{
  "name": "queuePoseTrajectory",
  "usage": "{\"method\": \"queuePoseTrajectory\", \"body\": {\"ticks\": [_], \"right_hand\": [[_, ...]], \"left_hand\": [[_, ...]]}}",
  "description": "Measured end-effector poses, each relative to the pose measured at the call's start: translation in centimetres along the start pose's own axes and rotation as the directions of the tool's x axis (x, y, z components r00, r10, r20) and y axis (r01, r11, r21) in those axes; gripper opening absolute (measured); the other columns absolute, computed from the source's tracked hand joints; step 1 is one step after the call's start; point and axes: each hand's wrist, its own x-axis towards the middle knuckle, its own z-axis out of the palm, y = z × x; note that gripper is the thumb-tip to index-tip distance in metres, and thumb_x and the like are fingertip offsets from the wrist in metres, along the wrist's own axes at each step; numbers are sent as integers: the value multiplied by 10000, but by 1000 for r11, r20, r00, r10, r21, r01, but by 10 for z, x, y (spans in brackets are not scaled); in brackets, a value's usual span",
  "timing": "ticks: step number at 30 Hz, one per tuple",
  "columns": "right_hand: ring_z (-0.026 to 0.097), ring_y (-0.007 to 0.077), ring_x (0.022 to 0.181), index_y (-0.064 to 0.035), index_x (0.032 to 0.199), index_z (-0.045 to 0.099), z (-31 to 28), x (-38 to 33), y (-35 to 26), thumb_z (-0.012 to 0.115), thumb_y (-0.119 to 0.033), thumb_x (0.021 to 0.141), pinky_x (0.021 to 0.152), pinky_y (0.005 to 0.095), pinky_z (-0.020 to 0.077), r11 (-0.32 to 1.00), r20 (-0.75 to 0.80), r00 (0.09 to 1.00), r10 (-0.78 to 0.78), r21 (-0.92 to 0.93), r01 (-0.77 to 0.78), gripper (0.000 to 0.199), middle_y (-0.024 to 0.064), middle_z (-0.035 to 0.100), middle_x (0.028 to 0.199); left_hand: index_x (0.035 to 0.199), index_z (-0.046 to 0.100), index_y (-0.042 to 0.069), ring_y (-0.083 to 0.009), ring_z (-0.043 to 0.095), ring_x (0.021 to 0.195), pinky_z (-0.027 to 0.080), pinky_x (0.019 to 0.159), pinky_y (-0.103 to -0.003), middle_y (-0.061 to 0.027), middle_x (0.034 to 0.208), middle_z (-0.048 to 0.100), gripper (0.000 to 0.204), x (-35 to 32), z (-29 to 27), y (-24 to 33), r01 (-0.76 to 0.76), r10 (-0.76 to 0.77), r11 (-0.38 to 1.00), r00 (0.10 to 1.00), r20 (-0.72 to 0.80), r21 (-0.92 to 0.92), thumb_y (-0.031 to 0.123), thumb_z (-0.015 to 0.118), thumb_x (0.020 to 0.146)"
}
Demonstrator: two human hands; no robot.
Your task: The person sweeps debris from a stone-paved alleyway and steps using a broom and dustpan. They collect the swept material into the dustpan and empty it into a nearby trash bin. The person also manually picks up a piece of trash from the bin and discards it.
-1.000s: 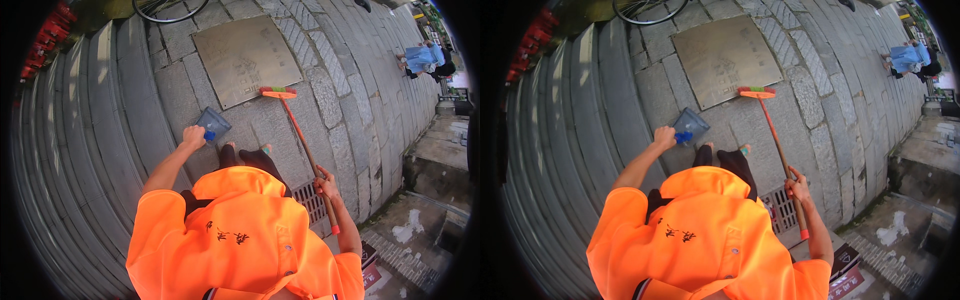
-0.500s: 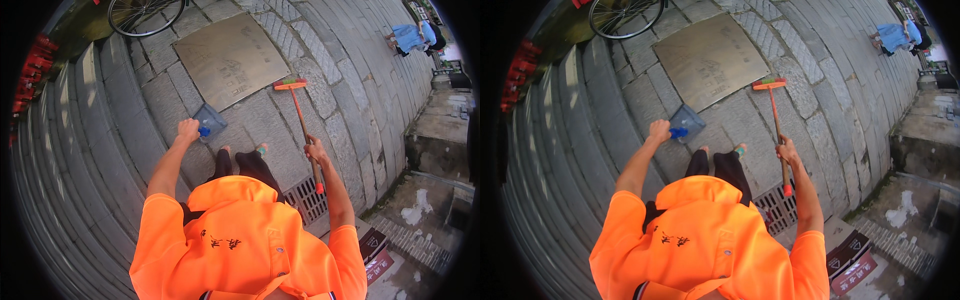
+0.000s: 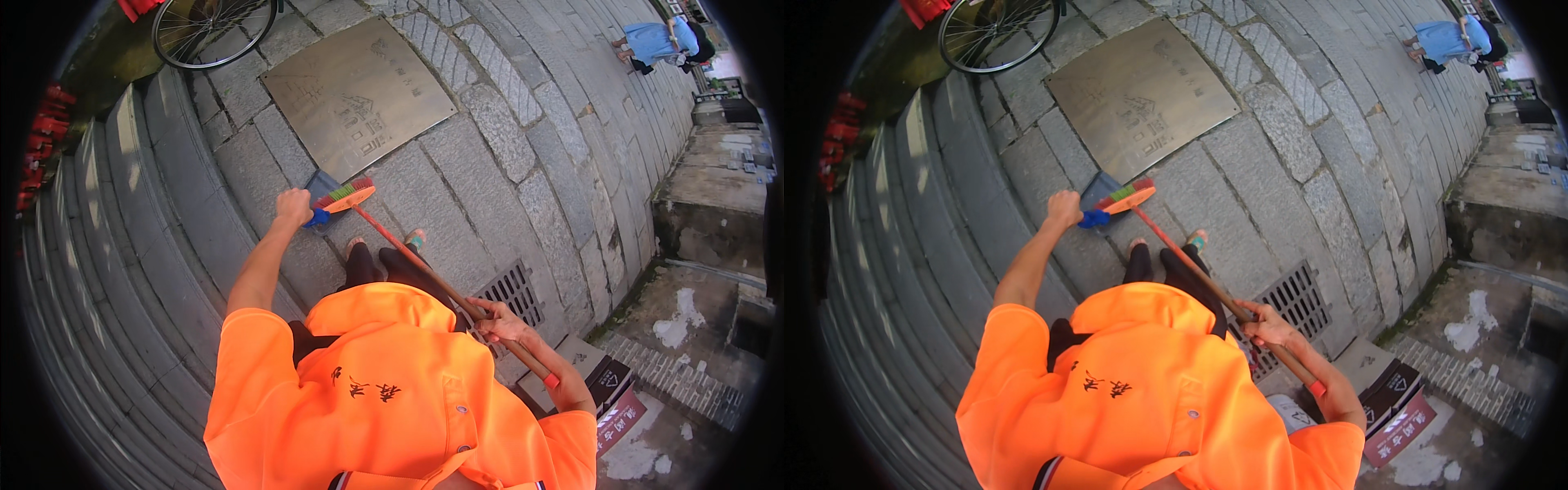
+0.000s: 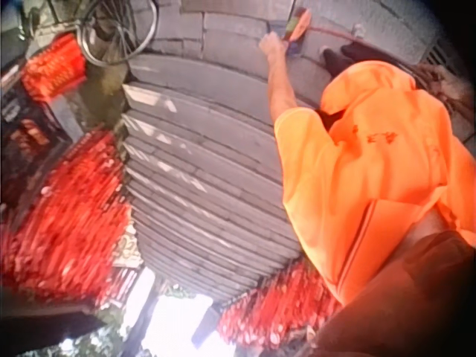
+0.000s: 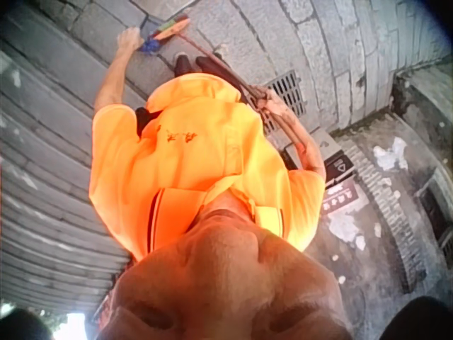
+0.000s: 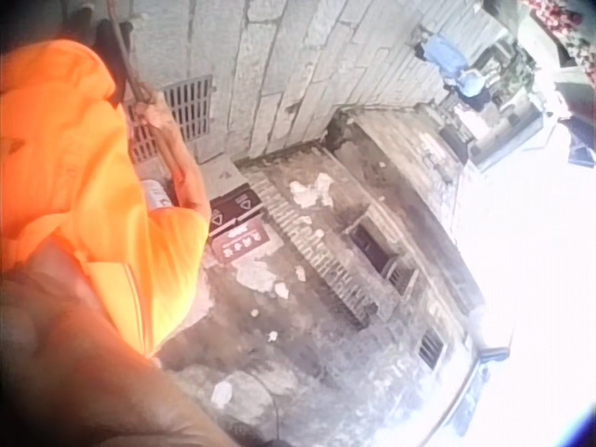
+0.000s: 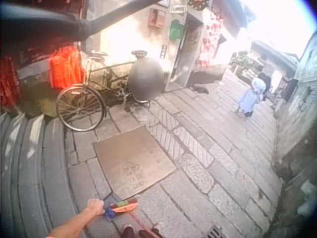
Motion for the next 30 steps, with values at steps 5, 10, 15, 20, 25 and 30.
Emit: {"method": "queuePoseTrajectory", "body": {"ticks": [5,10,15,20,25,30], "right_hand": [[419,84,376,-58,1400,281,-19,-8,-11,520,6,770,363,239,333,999,-171,984,-49,-18,47,677,25,503,580],[432,94,392,-7,1390,271,-51,34,-40,498,11,745,352,246,343,978,-404,896,-186,-163,130,684,38,507,581],[461,105,417,6,1390,255,-59,88,-64,472,-6,751,360,262,374,966,-500,839,-214,-235,106,675,49,510,575],[460,97,432,-20,1411,222,5,84,-25,487,-10,733,406,244,384,906,-230,962,-150,-421,41,727,32,512,589],[400,78,396,-36,1394,278,13,23,-8,509,51,747,363,218,302,999,0,1000,22,48,-22,692,26,478,577],[375,76,372,-63,1396,281,12,-8,-9,508,54,776,345,224,284,995,-79,997,12,102,-4,671,35,484,603]], "left_hand": [[805,684,42,-323,644,860,521,734,-396,-168,887,663,188,-20,6,-10,34,-34,998,999,-9,-55,99,610,642],[798,683,37,-328,646,845,523,727,-399,-164,890,663,186,-26,13,-11,61,-62,995,998,-4,-85,99,622,634],[810,684,51,-310,648,849,522,733,-388,-155,895,665,191,-27,7,0,55,-56,994,998,-1,-90,106,629,636],[837,679,70,-291,644,872,516,750,-377,-142,911,665,198,-20,7,7,27,-28,998,999,-16,-64,125,631,653],[841,679,63,-291,639,895,515,757,-382,-146,935,661,193,-21,2,5,45,-43,996,999,16,-79,131,622,669],[848,680,58,-303,635,904,514,769,-386,-156,946,657,199,-27,7,-13,83,-80,993,996,41,-79,130,636,667]]}}
